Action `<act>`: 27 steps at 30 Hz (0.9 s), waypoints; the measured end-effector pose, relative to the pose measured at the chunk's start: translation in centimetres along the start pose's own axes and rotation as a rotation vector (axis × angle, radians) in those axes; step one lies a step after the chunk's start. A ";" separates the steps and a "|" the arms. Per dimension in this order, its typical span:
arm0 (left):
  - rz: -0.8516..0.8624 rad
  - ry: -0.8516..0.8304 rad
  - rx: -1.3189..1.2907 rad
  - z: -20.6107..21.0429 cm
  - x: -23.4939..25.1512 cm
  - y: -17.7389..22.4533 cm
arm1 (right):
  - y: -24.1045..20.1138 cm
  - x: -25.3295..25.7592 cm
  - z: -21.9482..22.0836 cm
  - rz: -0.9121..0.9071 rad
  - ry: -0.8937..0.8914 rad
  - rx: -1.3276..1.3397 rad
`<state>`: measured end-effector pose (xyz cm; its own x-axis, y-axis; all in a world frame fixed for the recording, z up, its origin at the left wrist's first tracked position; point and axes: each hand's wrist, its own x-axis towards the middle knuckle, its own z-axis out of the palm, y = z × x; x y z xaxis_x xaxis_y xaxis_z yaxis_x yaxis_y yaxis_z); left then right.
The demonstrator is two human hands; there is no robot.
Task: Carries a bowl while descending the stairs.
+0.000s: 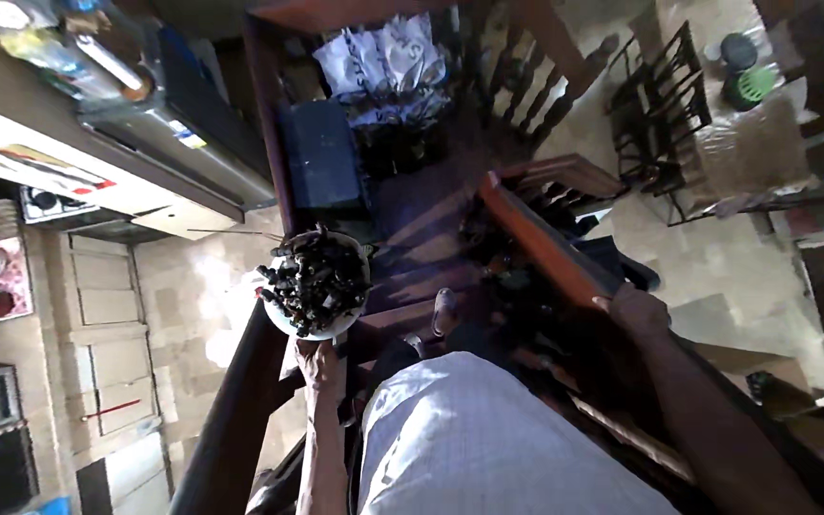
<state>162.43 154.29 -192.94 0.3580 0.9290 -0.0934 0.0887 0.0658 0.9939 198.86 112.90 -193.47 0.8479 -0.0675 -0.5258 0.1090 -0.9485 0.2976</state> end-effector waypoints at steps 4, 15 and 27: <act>0.035 0.068 -0.019 4.5 2.8 -3.2 | -5.4 6.3 -0.1 -0.031 -0.071 0.041; -0.089 0.097 0.156 14.6 11.0 -9.3 | -14.1 21.4 2.3 -0.147 -0.088 0.117; 0.078 -0.215 -0.021 23.4 26.1 -20.6 | -22.2 28.1 3.1 -0.244 0.022 0.271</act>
<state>191.70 168.63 -217.22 0.5534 0.8326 -0.0249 0.0350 0.0066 0.9994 218.68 131.09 -217.28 0.8251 0.1752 -0.5371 0.1706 -0.9836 -0.0587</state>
